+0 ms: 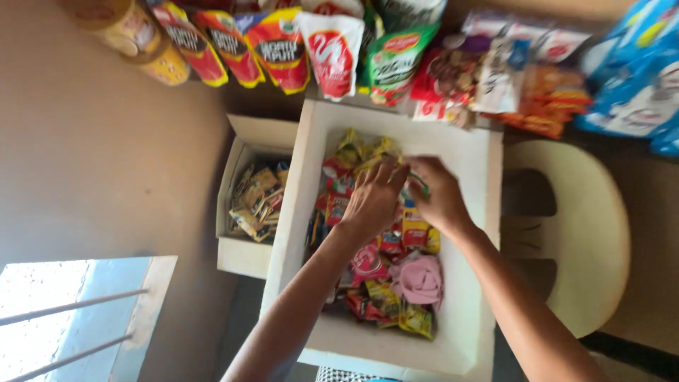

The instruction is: Sort various food condiment packets from a storage bin and place them onto shelves.

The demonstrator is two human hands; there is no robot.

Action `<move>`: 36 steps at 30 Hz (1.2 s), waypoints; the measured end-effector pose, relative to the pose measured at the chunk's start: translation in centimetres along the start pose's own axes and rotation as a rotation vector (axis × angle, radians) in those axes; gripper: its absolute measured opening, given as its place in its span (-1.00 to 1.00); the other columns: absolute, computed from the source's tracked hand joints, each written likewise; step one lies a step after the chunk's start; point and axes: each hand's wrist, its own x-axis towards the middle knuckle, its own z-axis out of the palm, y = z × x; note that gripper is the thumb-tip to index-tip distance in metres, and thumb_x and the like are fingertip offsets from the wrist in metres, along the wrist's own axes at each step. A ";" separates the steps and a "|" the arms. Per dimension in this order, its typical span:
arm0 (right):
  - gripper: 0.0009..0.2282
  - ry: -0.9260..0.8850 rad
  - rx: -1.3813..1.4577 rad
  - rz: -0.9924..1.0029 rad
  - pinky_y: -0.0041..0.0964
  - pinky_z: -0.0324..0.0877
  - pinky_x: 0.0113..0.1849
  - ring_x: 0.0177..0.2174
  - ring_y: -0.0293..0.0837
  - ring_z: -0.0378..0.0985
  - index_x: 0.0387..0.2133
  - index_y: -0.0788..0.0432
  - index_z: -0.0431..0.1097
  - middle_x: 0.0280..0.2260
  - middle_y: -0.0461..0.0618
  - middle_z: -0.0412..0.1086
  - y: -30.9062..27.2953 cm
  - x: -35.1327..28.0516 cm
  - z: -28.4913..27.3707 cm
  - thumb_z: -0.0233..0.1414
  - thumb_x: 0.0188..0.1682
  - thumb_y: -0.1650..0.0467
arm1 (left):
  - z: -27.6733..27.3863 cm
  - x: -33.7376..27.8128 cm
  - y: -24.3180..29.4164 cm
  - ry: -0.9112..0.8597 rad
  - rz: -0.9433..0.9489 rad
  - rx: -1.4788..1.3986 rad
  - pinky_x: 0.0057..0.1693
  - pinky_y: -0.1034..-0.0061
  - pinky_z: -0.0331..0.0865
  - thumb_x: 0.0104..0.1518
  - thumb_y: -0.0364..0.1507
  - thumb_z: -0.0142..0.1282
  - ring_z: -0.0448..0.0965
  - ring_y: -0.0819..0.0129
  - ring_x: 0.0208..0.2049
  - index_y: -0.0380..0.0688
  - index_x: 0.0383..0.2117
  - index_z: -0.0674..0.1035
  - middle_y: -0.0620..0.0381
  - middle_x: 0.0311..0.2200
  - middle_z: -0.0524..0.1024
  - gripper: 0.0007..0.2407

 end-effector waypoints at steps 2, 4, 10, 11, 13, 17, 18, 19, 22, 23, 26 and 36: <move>-0.56 -0.210 -0.221 0.042 -0.07 0.43 0.04 0.03 0.11 0.48 0.08 0.17 0.36 0.03 0.16 0.35 4.4 -2.9 2.8 0.17 -0.14 0.54 | 3.4 -4.5 -3.7 -0.125 -0.069 -0.028 0.19 0.00 0.32 -0.03 -0.59 0.07 0.37 -0.17 0.17 -0.18 0.08 0.46 -0.18 0.10 0.38 -0.56; -0.49 -0.427 -0.441 0.088 0.05 0.32 0.13 0.12 0.22 0.37 0.07 0.15 0.34 0.07 0.20 0.33 5.9 -6.6 4.4 0.27 -0.21 0.42 | 7.2 -9.6 -6.4 -0.253 -0.133 -0.065 0.13 0.04 0.39 -0.07 -0.61 0.07 0.45 -0.17 0.09 -0.18 -0.06 0.54 -0.17 0.00 0.47 -0.64; -0.36 -0.755 -0.727 0.676 0.14 0.25 0.02 0.11 0.34 0.23 0.20 0.06 0.25 0.18 0.30 0.16 12.0 -16.7 5.2 0.30 -0.19 0.26 | 13.3 -18.9 -9.1 -0.564 -0.249 -0.107 0.05 0.10 0.48 -0.07 -0.57 0.13 0.53 -0.09 -0.03 -0.17 -0.20 0.59 -0.12 -0.13 0.52 -0.74; -0.42 -0.758 -0.693 0.738 0.08 0.32 -0.02 0.04 0.28 0.32 0.16 0.06 0.30 0.13 0.27 0.25 14.7 -18.1 5.0 0.28 -0.17 0.27 | 12.5 -18.5 -8.4 -0.563 -0.266 -0.073 0.01 0.01 0.43 -0.08 -0.57 0.15 0.50 -0.14 -0.02 -0.18 -0.15 0.57 -0.16 -0.11 0.50 -0.71; -0.54 -0.766 -0.621 0.865 -0.05 0.45 -0.11 -0.08 0.14 0.50 0.07 0.05 0.39 0.03 0.19 0.42 18.2 -18.8 4.4 0.23 -0.13 0.30 | 11.4 -18.0 -7.6 -0.572 -0.278 -0.041 -0.04 -0.07 0.39 -0.08 -0.57 0.17 0.46 -0.19 -0.01 -0.19 -0.11 0.56 -0.21 -0.08 0.48 -0.67; -0.48 -0.673 -0.607 0.899 -0.15 0.49 -0.08 -0.05 0.07 0.52 0.12 -0.05 0.31 0.08 0.11 0.37 14.6 -11.7 5.8 0.23 -0.17 0.37 | 10.4 -17.9 -7.5 -0.536 -0.320 -0.206 0.12 -0.06 0.32 -0.04 -0.62 0.12 0.46 -0.16 0.05 -0.18 -0.03 0.55 -0.16 0.03 0.47 -0.63; -0.27 -0.591 -0.670 0.787 -0.11 0.41 0.03 0.11 0.14 0.37 0.26 -0.16 0.14 0.23 0.11 0.15 12.3 -8.8 6.1 0.28 -0.24 0.43 | 10.2 -17.9 -7.5 -0.533 -0.361 -0.309 0.16 0.07 0.37 0.03 -0.62 0.08 0.46 -0.16 0.07 -0.17 0.03 0.54 -0.16 0.06 0.46 -0.63; -0.27 -0.587 -0.664 0.792 -0.11 0.41 0.03 0.11 0.14 0.37 0.26 -0.16 0.14 0.23 0.11 0.15 12.7 -8.7 6.8 0.28 -0.24 0.43 | 10.0 -17.7 -7.5 -0.540 -0.357 -0.306 0.16 0.07 0.37 0.03 -0.62 0.08 0.46 -0.16 0.07 -0.17 0.03 0.54 -0.16 0.06 0.46 -0.63; -0.11 -0.860 -1.053 0.712 -0.05 0.36 0.07 0.27 0.24 0.08 0.35 -0.33 0.00 0.44 0.12 -0.33 15.7 -9.7 8.3 0.23 -0.28 0.56 | 10.2 -17.3 -7.5 -0.558 -0.428 -0.449 0.20 0.10 0.37 0.06 -0.58 0.10 0.43 -0.14 0.13 -0.17 0.01 0.55 -0.13 0.09 0.46 -0.67; -0.21 -0.772 -1.135 0.510 0.14 0.31 0.05 0.24 0.32 0.12 0.32 -0.24 0.06 0.40 0.14 -0.24 18.0 -10.3 8.7 0.21 -0.24 0.47 | 10.6 -17.3 -7.8 -0.547 -0.452 -0.517 0.16 0.11 0.38 0.12 -0.54 0.12 0.43 -0.11 0.11 -0.18 0.02 0.54 -0.13 0.08 0.46 -0.70; -0.39 -0.639 -1.192 0.298 0.25 0.36 -0.03 0.13 0.36 0.26 0.22 -0.08 0.21 0.33 0.20 0.00 19.1 -9.4 9.0 0.16 -0.20 0.33 | 13.7 -18.4 -8.8 -0.447 -0.561 -0.730 0.06 0.19 0.46 0.18 -0.47 0.12 0.53 0.07 0.01 -0.18 0.02 0.55 -0.04 -0.02 0.53 -0.73; -0.26 -0.569 -0.037 0.026 -0.07 0.60 -0.28 -0.27 0.06 0.63 0.10 0.33 0.39 -0.01 0.33 0.42 0.4 -10.8 6.0 0.15 -0.56 0.68 | 13.1 -13.6 -6.7 -0.521 -1.574 -2.057 -0.21 0.27 0.57 0.22 0.05 -0.06 0.63 0.19 -0.32 -0.13 -0.18 0.58 0.05 -0.34 0.64 -0.53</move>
